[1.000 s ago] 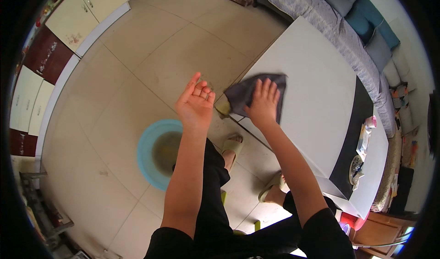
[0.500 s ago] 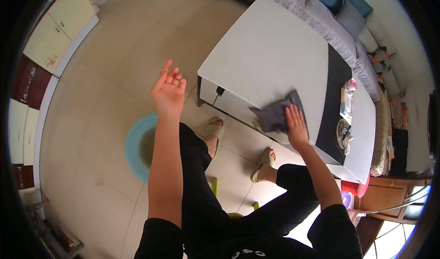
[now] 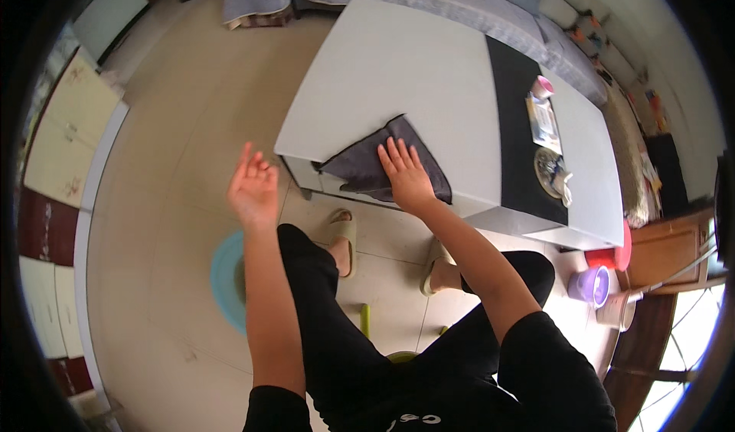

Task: The person wipes the surface of a white and black table using a yellow cloth, then rinses the cloth in a blue basin of water and wrings it out. They continue wiping the table with a dark cloth, covering the entire surface.

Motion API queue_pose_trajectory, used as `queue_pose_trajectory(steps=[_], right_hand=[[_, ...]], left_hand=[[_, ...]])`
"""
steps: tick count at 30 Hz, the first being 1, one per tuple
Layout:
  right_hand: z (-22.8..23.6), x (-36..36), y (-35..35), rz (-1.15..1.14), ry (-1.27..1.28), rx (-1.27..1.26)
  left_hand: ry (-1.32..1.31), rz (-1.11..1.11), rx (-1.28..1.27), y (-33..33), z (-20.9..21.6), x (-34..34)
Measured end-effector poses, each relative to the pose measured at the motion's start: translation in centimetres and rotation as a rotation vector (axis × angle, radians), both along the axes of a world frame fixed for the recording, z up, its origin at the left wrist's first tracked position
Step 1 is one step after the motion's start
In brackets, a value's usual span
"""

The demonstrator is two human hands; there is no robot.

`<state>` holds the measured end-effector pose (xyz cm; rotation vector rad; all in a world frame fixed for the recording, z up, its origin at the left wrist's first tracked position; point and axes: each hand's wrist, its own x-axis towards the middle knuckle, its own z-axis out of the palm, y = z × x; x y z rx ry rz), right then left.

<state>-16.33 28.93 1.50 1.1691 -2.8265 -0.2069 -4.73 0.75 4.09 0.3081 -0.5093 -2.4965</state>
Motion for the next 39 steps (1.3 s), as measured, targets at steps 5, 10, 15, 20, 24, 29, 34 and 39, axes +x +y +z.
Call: queue_pose_trajectory(steps=[5, 10, 15, 20, 24, 29, 34, 39], right_hand=[[-2.3, 0.1, 15.8, -0.200, 0.077, -0.126], [-2.5, -0.2, 28.7, -0.468, 0.137, 0.290], [-5.1, -0.4, 18.6, -0.374, 0.214, -0.030], [-2.2, 1.6, 13.1, -0.106, 0.097, -0.241], [-4.4, 0.5, 20.7, -0.115, 0.127, -0.393], [-3.7, 0.8, 35.3, -0.272, 0.073, -0.587], [-5.0, 0.8, 34.5, -0.362, 0.045, -0.716], [-4.5, 1.2, 22.2, -0.089, 0.067, -0.807]], left_hand=[[0.056, 0.010, -0.113, 1.0, 2.4, 1.5], [0.165, -0.105, -0.216, 5.3, 3.6, 3.8], [0.380, -0.269, -0.161, 8.7, 2.4, 5.3], [0.157, -0.297, -0.202, 12.2, 3.0, 3.1], [0.142, -0.327, -0.224, 13.4, 2.8, 1.8], [0.159, -0.344, -0.228, 14.5, 2.6, 0.3], [0.165, -0.382, -0.215, 15.4, 2.0, -0.9], [0.113, -0.442, -0.254, 17.4, 2.0, -1.9]])
